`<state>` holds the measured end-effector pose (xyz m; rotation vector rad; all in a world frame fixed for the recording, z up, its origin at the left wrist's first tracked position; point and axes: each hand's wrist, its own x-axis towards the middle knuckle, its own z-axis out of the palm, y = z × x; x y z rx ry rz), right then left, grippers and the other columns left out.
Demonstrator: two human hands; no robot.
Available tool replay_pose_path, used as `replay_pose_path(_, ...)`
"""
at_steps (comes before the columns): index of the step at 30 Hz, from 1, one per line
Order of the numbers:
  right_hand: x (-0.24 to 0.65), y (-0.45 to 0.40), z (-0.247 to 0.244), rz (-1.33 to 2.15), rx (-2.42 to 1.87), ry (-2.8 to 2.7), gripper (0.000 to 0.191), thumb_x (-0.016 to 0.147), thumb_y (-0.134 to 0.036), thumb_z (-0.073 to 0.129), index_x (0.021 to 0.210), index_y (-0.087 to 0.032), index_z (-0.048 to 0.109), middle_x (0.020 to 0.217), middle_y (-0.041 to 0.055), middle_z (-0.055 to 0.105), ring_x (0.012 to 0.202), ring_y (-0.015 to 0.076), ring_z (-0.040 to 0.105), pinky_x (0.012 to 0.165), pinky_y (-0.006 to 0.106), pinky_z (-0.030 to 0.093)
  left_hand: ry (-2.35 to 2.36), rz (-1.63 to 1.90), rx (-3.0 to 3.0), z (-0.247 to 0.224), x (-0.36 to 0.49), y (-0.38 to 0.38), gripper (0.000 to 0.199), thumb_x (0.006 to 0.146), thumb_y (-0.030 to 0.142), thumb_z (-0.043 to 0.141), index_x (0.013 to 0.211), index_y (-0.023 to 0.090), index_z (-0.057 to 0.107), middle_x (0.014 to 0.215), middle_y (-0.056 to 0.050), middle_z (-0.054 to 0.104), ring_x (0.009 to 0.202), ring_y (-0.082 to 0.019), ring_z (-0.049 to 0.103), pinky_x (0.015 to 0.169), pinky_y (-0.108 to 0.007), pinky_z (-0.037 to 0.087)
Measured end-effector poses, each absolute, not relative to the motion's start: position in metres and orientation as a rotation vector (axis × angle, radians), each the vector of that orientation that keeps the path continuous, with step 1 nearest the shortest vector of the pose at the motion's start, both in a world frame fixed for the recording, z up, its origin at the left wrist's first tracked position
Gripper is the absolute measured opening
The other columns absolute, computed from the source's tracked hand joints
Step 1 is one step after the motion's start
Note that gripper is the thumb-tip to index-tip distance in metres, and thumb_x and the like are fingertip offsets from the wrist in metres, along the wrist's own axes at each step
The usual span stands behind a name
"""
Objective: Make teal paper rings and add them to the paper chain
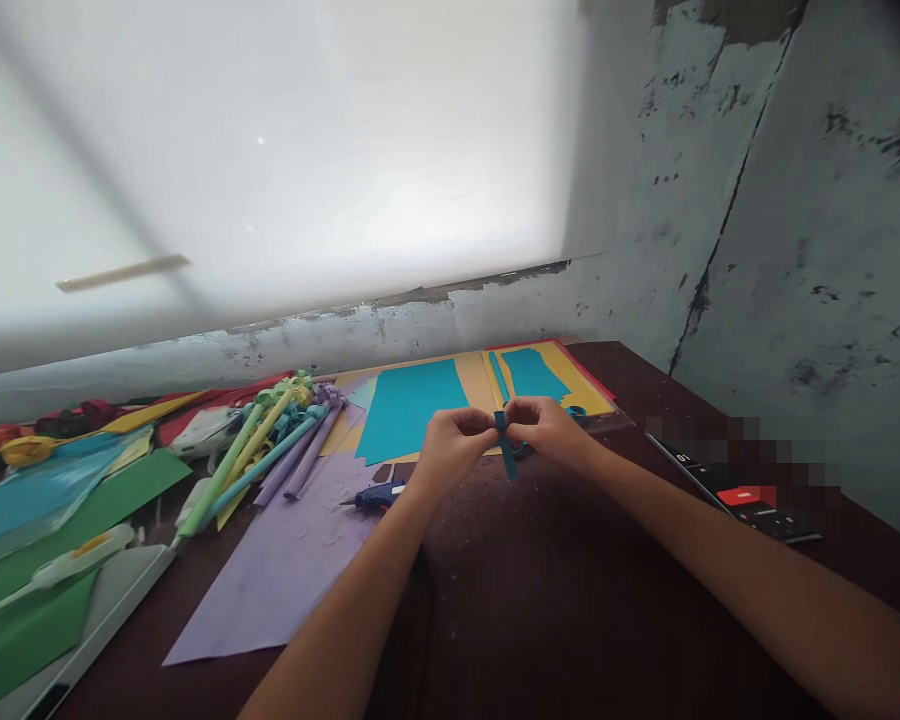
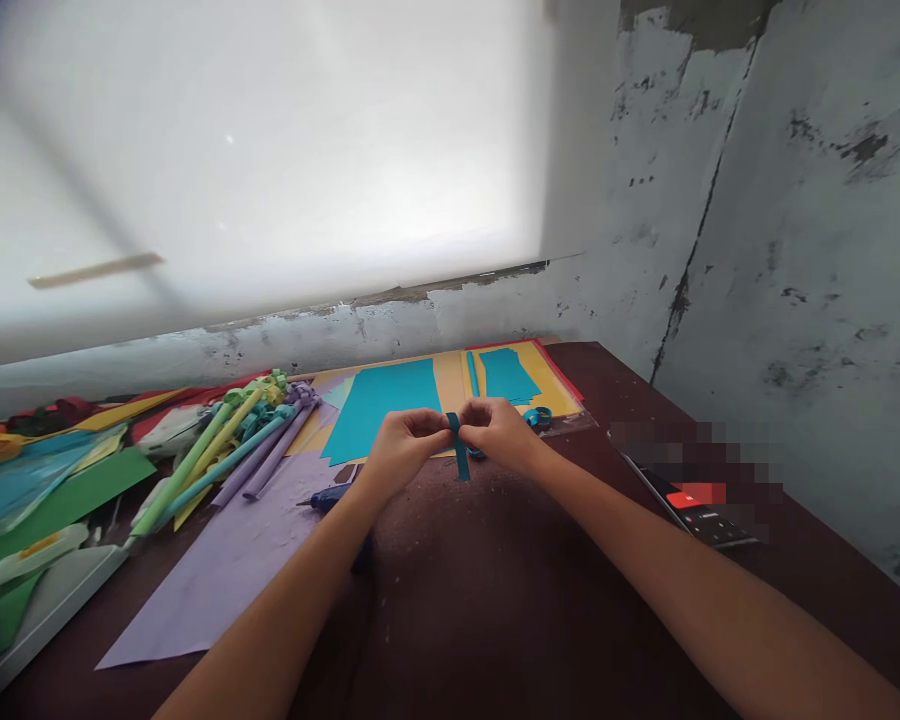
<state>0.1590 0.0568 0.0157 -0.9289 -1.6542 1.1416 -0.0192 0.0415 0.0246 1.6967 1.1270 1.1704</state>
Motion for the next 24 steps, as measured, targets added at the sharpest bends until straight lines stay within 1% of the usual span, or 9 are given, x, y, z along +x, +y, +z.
replay_pose_path(5, 0.1562, 0.0576, 0.01, 1.106, -0.935, -1.644, 0.005, 0.07, -0.023, 0.06, 0.072, -0.019, 0.062, 0.064, -0.0026, 0.057, 0.063, 0.0144, 0.053, 0.059, 0.028, 0.041, 1.153, 1.107, 1.72, 0.0251, -0.0217, 0.0431, 0.012, 0.071, 0.025, 0.074, 0.076, 0.015, 0.078, 0.079, -0.007, 0.078, 0.077, -0.022, 0.072, 0.067, -0.028, 0.052)
replay_pose_path(9, 0.1554, 0.0595, 0.0065, 1.135, -0.933, -1.648, 0.005, 0.071, -0.023, 0.06, 0.074, -0.019, 0.061, 0.064, -0.0031, 0.057, 0.061, 0.0139, 0.052, 0.058, 0.028, 0.041, 1.188, 1.144, 1.778, 0.0254, -0.0218, 0.0436, 0.011, 0.072, 0.026, 0.073, 0.074, 0.016, 0.077, 0.077, -0.006, 0.077, 0.076, -0.022, 0.071, 0.066, -0.027, 0.051)
replay_pose_path(13, 0.1556, 0.0607, 0.0048, 1.057, -0.944, -1.676, 0.005, 0.07, -0.021, 0.06, 0.076, -0.019, 0.06, 0.067, -0.0025, 0.058, 0.063, 0.0148, 0.054, 0.059, 0.028, 0.042, 1.214, 1.123, 1.76, 0.0243, -0.0219, 0.044, 0.011, 0.072, 0.025, 0.072, 0.075, 0.016, 0.077, 0.077, -0.007, 0.077, 0.075, -0.022, 0.071, 0.065, -0.027, 0.052)
replay_pose_path(19, 0.1557, 0.0589, 0.008, 1.148, -0.911, -1.631, 0.005, 0.071, -0.023, 0.061, 0.073, -0.019, 0.059, 0.063, -0.0035, 0.055, 0.062, 0.0141, 0.05, 0.058, 0.028, 0.04, 1.168, 1.181, 1.734, 0.0245, -0.0216, 0.0443, 0.011, 0.071, 0.026, 0.074, 0.075, 0.016, 0.077, 0.078, -0.007, 0.077, 0.077, -0.022, 0.072, 0.068, -0.028, 0.053)
replay_pose_path(24, 0.1563, 0.0588, 0.0085, 1.069, -0.935, -1.657, 0.004, 0.07, -0.022, 0.06, 0.073, -0.02, 0.06, 0.064, -0.0026, 0.057, 0.064, 0.0155, 0.053, 0.059, 0.029, 0.041, 1.193, 1.144, 1.733, 0.024, -0.0216, 0.0443, 0.011, 0.072, 0.026, 0.073, 0.075, 0.016, 0.077, 0.076, -0.006, 0.077, 0.074, -0.021, 0.07, 0.063, -0.026, 0.05)
